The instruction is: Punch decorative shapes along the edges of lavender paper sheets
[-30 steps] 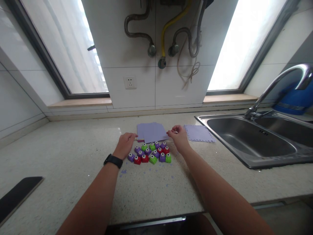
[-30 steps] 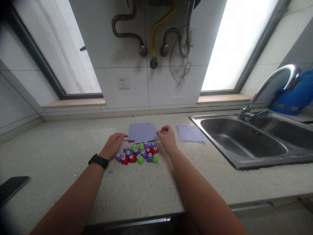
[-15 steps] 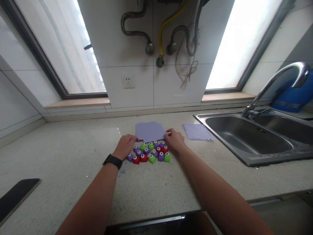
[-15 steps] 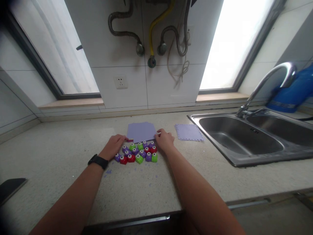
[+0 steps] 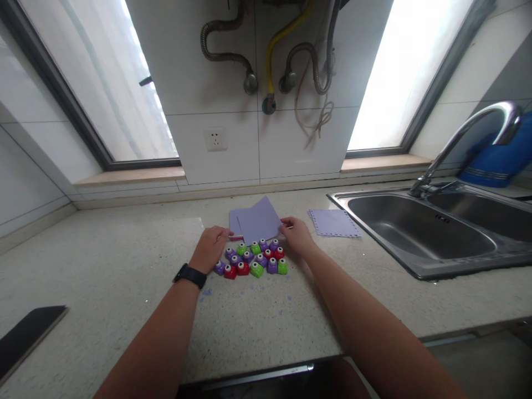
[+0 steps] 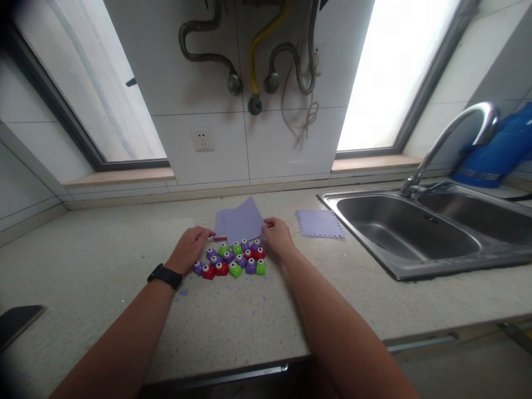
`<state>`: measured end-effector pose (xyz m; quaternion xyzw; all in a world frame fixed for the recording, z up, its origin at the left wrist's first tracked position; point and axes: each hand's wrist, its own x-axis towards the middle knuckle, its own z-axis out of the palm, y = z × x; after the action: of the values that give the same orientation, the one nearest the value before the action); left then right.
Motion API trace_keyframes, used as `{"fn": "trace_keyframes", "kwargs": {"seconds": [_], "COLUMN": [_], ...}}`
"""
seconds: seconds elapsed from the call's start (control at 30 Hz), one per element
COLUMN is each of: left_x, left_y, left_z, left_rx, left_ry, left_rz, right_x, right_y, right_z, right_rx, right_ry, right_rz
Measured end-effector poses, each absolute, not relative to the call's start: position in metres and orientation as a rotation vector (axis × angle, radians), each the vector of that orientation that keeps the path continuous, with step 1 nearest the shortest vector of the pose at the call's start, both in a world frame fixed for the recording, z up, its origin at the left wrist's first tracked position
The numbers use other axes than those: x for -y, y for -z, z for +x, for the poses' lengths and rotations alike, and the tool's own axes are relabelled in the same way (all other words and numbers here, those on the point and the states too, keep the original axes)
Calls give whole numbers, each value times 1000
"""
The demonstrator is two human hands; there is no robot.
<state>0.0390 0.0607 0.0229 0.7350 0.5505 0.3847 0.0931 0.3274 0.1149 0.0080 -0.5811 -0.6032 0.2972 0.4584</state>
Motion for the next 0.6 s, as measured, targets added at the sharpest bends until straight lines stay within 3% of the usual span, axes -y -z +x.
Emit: {"fn": "trace_keyframes", "kwargs": {"seconds": [0.27,0.6], "left_x": [-52,0], "left_y": [-31,-49], "left_z": [48,110], "left_rx": [-1617,-1219], "left_ry": [-1193,-1243], "left_rz": [2205,2045], "right_x": [-109,-77], "right_y": [-19,-48], "right_z": [322,303], "right_rx": [1178,940], "right_ry": [-1033,-1292], "right_rz": [-1082,-623]}}
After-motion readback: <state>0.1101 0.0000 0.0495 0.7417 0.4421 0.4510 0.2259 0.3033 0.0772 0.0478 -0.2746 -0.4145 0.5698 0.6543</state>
